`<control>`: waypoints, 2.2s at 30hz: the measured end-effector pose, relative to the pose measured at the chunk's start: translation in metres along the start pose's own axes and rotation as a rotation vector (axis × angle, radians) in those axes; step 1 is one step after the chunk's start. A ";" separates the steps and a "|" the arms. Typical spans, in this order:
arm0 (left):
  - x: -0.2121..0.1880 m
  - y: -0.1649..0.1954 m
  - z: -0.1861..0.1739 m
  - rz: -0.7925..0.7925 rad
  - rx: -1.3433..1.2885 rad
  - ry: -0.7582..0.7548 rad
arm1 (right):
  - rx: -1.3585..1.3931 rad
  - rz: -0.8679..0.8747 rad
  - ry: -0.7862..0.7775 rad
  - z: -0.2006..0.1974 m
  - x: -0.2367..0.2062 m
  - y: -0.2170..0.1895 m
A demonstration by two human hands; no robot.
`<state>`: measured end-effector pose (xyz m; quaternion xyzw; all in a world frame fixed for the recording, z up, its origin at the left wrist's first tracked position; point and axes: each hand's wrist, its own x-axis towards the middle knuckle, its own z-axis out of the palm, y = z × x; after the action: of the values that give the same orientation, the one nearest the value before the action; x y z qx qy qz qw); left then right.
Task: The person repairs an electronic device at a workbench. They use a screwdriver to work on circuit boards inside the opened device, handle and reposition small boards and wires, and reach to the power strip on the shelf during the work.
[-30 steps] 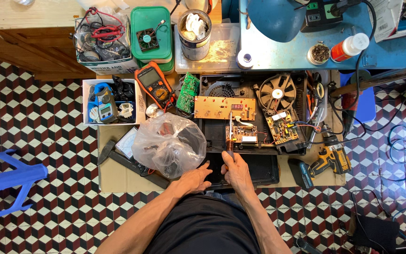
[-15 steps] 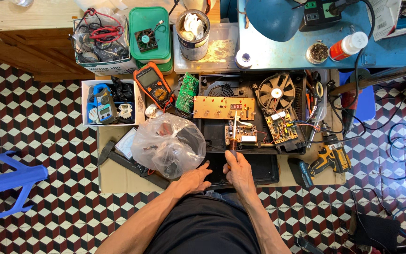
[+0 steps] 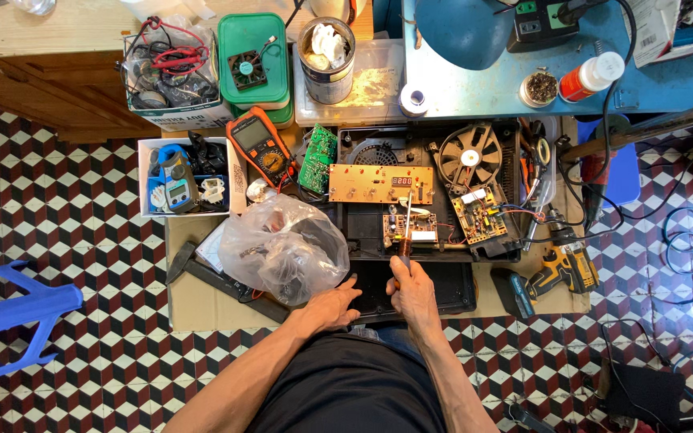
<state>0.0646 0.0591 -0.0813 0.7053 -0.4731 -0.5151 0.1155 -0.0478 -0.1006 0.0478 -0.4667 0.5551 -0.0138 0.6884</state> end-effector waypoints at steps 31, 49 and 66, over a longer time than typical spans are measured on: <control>-0.008 0.008 -0.009 0.036 -0.001 0.027 | -0.002 -0.014 -0.015 -0.002 -0.009 -0.005; -0.007 0.014 -0.002 0.033 -0.058 0.067 | -0.027 0.022 -0.149 -0.083 -0.094 0.034; -0.020 0.040 0.016 -0.133 -0.185 0.375 | -0.744 -0.394 0.505 -0.184 -0.030 -0.156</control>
<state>0.0288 0.0594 -0.0499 0.8047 -0.3463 -0.4229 0.2315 -0.1249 -0.2878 0.1823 -0.7591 0.5732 -0.0573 0.3031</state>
